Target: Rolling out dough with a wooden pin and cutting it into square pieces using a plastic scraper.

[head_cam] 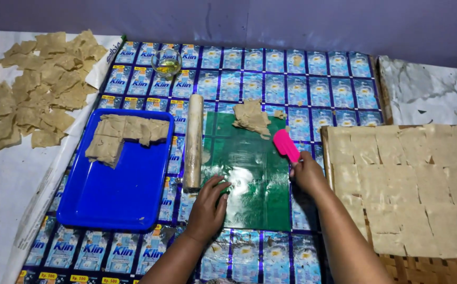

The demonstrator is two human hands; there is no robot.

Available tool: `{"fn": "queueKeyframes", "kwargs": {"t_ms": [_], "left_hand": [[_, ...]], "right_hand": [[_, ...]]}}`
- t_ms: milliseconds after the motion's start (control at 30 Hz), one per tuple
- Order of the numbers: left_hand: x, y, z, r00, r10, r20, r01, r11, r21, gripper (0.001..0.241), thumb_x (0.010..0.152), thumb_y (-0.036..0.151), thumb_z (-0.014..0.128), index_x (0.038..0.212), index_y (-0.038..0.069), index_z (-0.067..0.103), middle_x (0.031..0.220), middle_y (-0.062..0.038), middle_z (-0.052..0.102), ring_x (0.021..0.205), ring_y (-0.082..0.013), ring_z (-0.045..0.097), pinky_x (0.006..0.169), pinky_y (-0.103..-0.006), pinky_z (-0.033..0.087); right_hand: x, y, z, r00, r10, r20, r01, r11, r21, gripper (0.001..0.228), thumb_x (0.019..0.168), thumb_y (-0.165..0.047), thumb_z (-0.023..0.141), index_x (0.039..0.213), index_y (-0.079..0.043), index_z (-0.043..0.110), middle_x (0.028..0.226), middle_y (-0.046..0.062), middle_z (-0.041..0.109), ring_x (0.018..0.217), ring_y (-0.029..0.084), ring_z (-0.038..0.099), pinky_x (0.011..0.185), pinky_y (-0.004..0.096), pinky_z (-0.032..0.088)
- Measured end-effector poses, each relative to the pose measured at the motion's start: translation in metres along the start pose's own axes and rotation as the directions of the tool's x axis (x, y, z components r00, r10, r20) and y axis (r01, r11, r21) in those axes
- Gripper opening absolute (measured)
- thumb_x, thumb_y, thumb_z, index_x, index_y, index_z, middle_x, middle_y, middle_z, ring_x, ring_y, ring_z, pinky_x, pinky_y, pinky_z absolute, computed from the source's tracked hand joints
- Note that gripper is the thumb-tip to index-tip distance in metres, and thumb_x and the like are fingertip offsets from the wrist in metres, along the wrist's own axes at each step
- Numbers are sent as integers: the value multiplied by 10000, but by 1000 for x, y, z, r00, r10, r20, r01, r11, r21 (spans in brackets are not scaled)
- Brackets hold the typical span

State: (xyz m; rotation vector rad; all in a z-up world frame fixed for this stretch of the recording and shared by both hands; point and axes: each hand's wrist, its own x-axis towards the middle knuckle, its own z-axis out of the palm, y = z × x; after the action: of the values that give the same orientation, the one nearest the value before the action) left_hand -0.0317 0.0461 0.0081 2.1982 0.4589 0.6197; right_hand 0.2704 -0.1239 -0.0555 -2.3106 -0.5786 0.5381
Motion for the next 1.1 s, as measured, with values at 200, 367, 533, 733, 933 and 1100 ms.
{"fn": "queueKeyframes", "kwargs": {"t_ms": [200, 367, 533, 733, 933, 1100], "left_hand": [[43, -11, -10, 999, -31, -20, 30, 998, -59, 340, 986, 105, 614, 1325, 93, 642, 1454, -165, 558, 1404, -372, 505, 1109, -456, 454], [70, -17, -16, 998, -44, -48, 43, 999, -14, 361, 970, 102, 626, 1331, 90, 630, 1463, -171, 551, 1406, -376, 502, 1111, -454, 445], [76, -23, -16, 994, -70, -78, 70, 998, 2, 363, 974, 98, 609, 1336, 79, 624, 1478, -179, 532, 1410, -377, 497, 1125, -459, 433], [71, -31, -15, 978, -179, -109, 170, 982, -88, 343, 1043, 88, 515, 1375, 87, 599, 1512, -184, 509, 1427, -378, 492, 1133, -458, 439], [72, -30, -10, 985, -159, -73, 156, 987, -45, 396, 1007, 112, 559, 1403, 85, 560, 1529, -205, 485, 1449, -397, 446, 1133, -482, 416], [92, -17, 5, 983, -73, 170, 21, 957, 289, 846, 877, 448, 740, 1534, 88, 347, 1636, -247, 206, 1510, -442, 153, 1187, -591, 153]], "right_hand": [[122, 51, 16, 995, 16, 101, -10, 998, -62, 172, 969, -171, 671, 1050, -22, 639, 816, 127, 737, 753, 260, 697, 690, 389, 526], [174, -5, 4, 923, 38, 384, -72, 995, 74, 158, 996, -162, 615, 1094, -45, 650, 797, 74, 743, 673, 178, 633, 630, 337, 496], [177, -42, -12, 852, -104, 513, 35, 989, 142, 213, 1021, -169, 571, 1191, -86, 669, 816, 29, 733, 694, 132, 593, 632, 311, 467], [99, -108, -34, 881, -227, 414, 296, 949, -109, 309, 1001, -237, 636, 1293, -296, 717, 967, 67, 801, 853, 191, 718, 795, 358, 550], [43, -79, -29, 853, -460, 248, 515, 664, -541, 457, 873, -218, 709, 1262, -458, 720, 1247, 207, 684, 1025, 392, 687, 803, 443, 568], [-1, -93, -41, 977, -196, 83, 211, 939, -270, 473, 950, -159, 617, 1366, -379, 659, 984, 173, 703, 900, 364, 700, 816, 453, 548]]}}
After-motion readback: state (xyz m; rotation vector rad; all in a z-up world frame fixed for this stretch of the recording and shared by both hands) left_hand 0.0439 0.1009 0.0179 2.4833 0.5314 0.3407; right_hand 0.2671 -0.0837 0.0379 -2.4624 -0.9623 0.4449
